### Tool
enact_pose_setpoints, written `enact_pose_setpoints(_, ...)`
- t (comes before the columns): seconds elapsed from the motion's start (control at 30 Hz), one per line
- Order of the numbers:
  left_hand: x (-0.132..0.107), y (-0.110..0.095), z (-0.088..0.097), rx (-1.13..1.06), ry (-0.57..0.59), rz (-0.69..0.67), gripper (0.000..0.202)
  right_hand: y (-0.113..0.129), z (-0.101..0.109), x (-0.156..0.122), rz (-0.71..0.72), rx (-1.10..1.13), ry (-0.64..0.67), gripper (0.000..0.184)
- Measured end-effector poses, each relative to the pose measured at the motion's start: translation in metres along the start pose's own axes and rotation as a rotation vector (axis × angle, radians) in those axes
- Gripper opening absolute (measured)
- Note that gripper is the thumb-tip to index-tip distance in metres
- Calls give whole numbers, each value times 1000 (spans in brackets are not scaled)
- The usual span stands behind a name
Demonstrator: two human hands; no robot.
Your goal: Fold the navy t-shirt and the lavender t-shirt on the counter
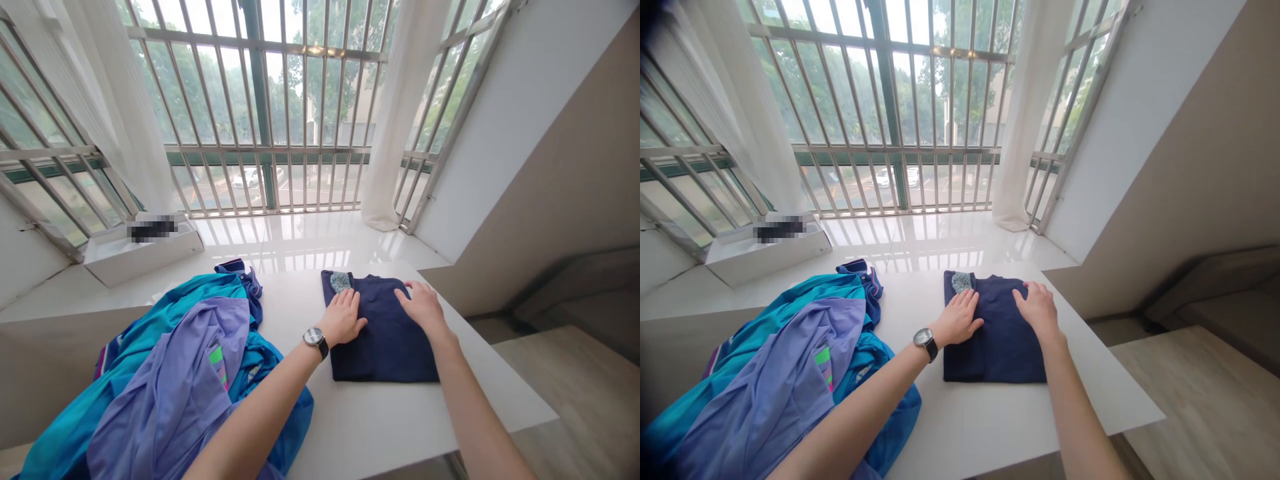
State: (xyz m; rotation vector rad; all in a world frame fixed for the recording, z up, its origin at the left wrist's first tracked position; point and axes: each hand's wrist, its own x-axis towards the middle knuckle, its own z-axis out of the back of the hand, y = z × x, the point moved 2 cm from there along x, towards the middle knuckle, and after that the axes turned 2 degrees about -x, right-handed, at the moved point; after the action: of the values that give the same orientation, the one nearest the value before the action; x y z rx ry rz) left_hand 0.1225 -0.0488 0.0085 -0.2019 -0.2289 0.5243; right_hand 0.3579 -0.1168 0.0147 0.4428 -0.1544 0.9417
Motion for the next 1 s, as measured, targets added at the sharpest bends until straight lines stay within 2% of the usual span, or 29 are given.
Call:
enact_pose_setpoints(0.1,0,2,-21,-17,-15,12,69,-37,-1,-11,-90,-128,144,48)
enact_pose_setpoints(0.2,-1,9,-24,-14,10,-13,71,-48,-9,-15,-104,-110,241,44)
enact_pose_setpoints(0.33,-5,26,-15,-6,92,-43,72,-25,-23,-2,-96,-57,267,44)
enact_pose_setpoints(0.47,-20,41,-8,7,125,-65,73,0,-37,16,-72,-41,279,46)
enact_pose_setpoints(0.6,-35,47,-5,8,63,-87,72,4,-43,21,-75,-19,264,47)
enact_pose_setpoints(0.73,-37,47,-2,-3,16,-79,71,-1,-39,13,-78,-14,298,50)
enact_pose_setpoints(0.8,-37,41,5,2,3,-66,70,-2,-35,11,-85,-13,325,51)
enact_pose_setpoints(0.87,-39,26,17,20,-34,-84,68,-1,-34,10,-90,7,354,52)
enact_pose_setpoints(1.0,-56,-33,37,16,-68,-299,59,3,-35,13,-66,69,390,50)
